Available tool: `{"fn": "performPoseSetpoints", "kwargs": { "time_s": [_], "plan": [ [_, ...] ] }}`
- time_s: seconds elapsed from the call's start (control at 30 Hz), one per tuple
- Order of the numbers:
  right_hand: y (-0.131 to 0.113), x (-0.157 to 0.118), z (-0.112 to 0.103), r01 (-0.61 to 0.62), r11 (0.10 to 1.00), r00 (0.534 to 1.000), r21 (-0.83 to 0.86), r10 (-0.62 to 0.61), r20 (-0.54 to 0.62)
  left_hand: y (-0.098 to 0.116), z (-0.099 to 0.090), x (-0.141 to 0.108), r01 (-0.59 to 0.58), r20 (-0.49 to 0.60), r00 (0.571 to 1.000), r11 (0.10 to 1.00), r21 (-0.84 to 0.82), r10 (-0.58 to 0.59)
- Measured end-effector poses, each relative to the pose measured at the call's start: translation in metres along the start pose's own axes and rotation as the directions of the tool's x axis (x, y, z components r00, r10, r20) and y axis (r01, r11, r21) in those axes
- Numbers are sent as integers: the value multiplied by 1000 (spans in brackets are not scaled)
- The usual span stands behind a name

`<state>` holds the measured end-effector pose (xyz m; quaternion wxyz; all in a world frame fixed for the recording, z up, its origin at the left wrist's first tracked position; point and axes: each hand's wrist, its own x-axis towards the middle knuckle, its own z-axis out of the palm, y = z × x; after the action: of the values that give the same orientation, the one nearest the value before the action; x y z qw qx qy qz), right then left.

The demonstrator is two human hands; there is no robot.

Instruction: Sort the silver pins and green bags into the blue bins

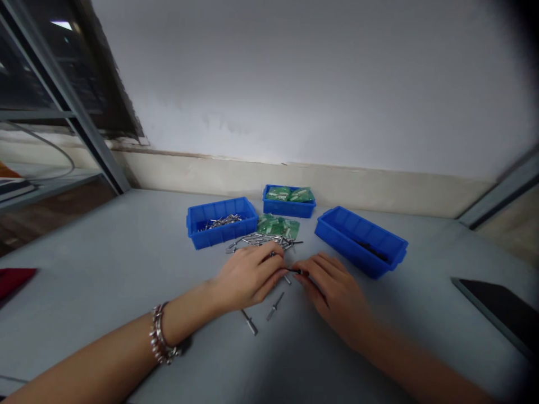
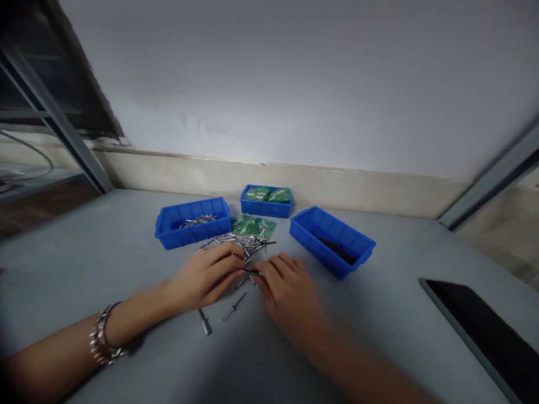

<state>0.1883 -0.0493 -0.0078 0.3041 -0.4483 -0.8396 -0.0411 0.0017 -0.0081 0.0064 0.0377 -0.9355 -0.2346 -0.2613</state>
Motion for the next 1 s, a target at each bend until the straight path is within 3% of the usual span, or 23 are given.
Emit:
{"fn": "performPoseSetpoints", "kwargs": {
  "time_s": [0.5,1.0],
  "plan": [
    [0,1,1,24,1000,1000,1,-24,-15,-2,2,-2,3,80,997,1000,6,-3],
    [-1,1,-1,-7,1000,1000,19,7,3,-2,2,0,20,61,998,1000,-4,-19]
  ]
}}
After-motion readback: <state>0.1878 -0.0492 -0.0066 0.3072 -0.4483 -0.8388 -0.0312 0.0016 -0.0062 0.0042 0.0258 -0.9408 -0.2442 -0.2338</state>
